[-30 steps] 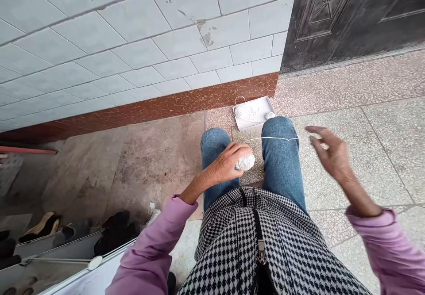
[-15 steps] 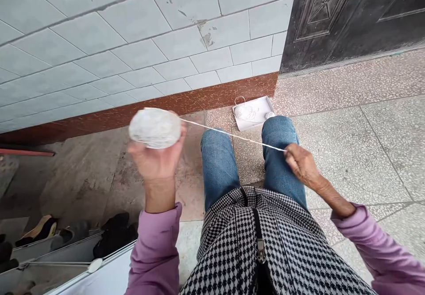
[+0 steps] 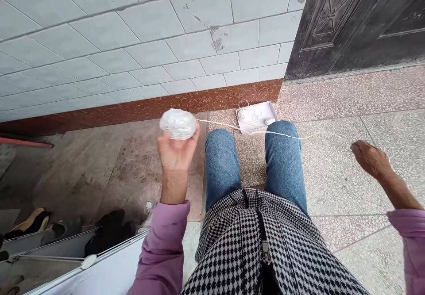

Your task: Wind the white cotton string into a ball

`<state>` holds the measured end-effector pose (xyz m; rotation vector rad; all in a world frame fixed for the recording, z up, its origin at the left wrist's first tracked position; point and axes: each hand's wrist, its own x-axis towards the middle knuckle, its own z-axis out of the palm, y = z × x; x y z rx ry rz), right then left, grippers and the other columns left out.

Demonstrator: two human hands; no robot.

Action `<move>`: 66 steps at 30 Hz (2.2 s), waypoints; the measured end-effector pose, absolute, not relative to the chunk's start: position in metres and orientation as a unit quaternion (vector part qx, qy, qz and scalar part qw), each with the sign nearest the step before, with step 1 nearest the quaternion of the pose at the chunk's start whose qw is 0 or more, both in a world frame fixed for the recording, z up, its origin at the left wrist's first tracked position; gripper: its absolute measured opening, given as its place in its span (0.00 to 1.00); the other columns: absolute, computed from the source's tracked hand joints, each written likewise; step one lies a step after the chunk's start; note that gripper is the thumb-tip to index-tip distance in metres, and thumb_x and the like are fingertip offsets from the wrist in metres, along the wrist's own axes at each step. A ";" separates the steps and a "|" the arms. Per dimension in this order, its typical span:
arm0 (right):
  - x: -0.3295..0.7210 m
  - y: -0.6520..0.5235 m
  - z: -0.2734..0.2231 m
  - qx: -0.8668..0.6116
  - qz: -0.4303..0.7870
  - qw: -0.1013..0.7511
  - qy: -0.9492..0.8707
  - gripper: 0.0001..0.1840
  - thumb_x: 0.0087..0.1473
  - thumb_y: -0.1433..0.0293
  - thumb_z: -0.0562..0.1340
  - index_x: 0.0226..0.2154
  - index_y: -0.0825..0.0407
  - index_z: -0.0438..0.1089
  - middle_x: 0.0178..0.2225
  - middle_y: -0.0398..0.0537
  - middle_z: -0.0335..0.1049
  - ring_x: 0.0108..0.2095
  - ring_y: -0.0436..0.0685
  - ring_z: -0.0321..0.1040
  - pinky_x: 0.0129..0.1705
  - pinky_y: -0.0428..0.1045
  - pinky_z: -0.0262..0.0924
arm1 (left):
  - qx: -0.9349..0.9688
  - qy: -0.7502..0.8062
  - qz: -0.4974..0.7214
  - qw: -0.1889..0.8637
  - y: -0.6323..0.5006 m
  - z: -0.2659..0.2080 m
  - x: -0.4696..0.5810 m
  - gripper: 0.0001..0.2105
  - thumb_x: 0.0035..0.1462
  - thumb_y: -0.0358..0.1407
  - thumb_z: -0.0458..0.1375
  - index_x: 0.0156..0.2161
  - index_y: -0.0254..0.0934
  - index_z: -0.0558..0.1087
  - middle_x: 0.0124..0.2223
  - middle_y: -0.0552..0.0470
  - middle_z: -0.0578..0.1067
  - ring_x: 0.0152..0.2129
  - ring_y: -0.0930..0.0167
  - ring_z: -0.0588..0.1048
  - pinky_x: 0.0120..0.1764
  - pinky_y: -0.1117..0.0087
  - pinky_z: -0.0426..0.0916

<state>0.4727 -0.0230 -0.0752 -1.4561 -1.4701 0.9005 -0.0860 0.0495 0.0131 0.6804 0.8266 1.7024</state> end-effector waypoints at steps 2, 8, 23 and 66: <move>0.455 -0.002 -0.074 -0.633 0.265 0.395 -0.611 0.11 0.67 0.76 0.64 0.36 0.46 0.77 0.31 0.50 0.73 0.29 0.56 0.68 0.36 0.52 0.64 | 0.304 0.375 0.654 0.583 0.045 0.003 -0.068 0.23 0.46 0.48 0.76 0.44 0.43 0.77 0.52 0.48 0.84 0.62 0.55 0.76 0.60 0.55 0.78; 0.307 0.045 -0.049 -0.568 0.217 0.414 -0.677 0.18 0.73 0.61 0.58 0.56 0.50 0.77 0.58 0.61 0.78 0.55 0.68 0.77 0.59 0.65 0.72 | 0.375 0.396 0.516 0.661 0.029 -0.017 -0.024 0.27 0.50 0.49 0.71 0.54 0.42 0.77 0.57 0.42 0.83 0.62 0.50 0.78 0.63 0.45 0.77; 0.210 -0.032 -0.026 -0.389 0.454 0.347 -0.723 0.18 0.77 0.58 0.56 0.35 0.47 0.70 0.27 0.42 0.66 0.27 0.53 0.61 0.33 0.50 0.56 | 0.481 0.560 0.464 0.490 0.016 -0.067 0.013 0.29 0.43 0.36 0.75 0.53 0.40 0.78 0.53 0.46 0.83 0.50 0.60 0.80 0.55 0.58 0.75; 0.217 -0.068 -0.058 -0.440 0.468 0.260 -0.721 0.21 0.79 0.57 0.49 0.33 0.47 0.61 0.27 0.41 0.62 0.27 0.53 0.62 0.35 0.51 0.55 | 0.436 0.503 0.485 0.568 0.002 -0.055 0.014 0.30 0.39 0.38 0.77 0.48 0.42 0.70 0.45 0.52 0.76 0.41 0.66 0.76 0.48 0.64 0.72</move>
